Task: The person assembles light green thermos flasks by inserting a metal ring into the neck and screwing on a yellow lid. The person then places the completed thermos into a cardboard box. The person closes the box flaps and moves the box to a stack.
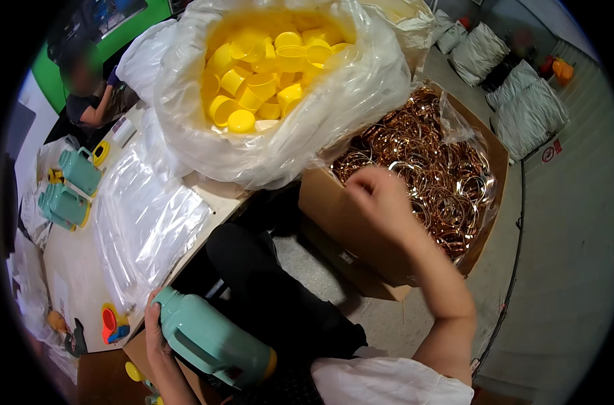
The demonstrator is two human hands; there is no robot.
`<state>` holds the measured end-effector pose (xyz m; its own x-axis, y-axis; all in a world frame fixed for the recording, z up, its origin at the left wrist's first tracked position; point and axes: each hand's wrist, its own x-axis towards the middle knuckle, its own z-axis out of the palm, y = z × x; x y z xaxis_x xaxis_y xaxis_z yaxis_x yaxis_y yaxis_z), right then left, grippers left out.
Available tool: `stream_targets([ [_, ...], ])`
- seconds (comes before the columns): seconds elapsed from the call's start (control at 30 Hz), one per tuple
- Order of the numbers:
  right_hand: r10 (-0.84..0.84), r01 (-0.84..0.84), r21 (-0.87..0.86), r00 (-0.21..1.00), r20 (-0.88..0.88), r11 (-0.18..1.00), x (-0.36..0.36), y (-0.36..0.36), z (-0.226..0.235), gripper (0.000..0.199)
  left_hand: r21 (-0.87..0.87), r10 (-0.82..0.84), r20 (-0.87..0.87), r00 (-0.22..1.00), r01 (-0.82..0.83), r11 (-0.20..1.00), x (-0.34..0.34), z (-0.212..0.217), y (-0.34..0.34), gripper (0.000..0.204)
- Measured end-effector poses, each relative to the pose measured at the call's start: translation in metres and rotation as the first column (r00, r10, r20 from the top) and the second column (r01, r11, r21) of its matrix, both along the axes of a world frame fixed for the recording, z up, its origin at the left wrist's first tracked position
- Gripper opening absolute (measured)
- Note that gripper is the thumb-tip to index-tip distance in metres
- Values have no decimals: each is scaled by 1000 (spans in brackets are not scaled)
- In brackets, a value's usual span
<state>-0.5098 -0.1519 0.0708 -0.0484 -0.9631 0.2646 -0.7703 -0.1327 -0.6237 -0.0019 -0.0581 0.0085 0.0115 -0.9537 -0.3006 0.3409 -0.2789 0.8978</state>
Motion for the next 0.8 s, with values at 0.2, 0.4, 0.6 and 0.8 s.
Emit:
stream_targets([
  [0.2,134,-47,191,871,-473,980,-71,-67,-51,12,17,136,-7,991,-135,991,2,-3,10,59],
  [0.4,183,-93,214,873,-453,972,-64,-67,-64,16,28,94,127,987,-98,995,10,-14,13,44],
  [0.6,-33,30,-14,952,-305,999,-45,-56,-28,11,21,122,51,991,-123,992,2,-17,14,36],
  [0.8,72,-88,-456,996,-52,886,63,-36,17,7,-6,109,142,984,-110,994,11,-25,18,43],
])
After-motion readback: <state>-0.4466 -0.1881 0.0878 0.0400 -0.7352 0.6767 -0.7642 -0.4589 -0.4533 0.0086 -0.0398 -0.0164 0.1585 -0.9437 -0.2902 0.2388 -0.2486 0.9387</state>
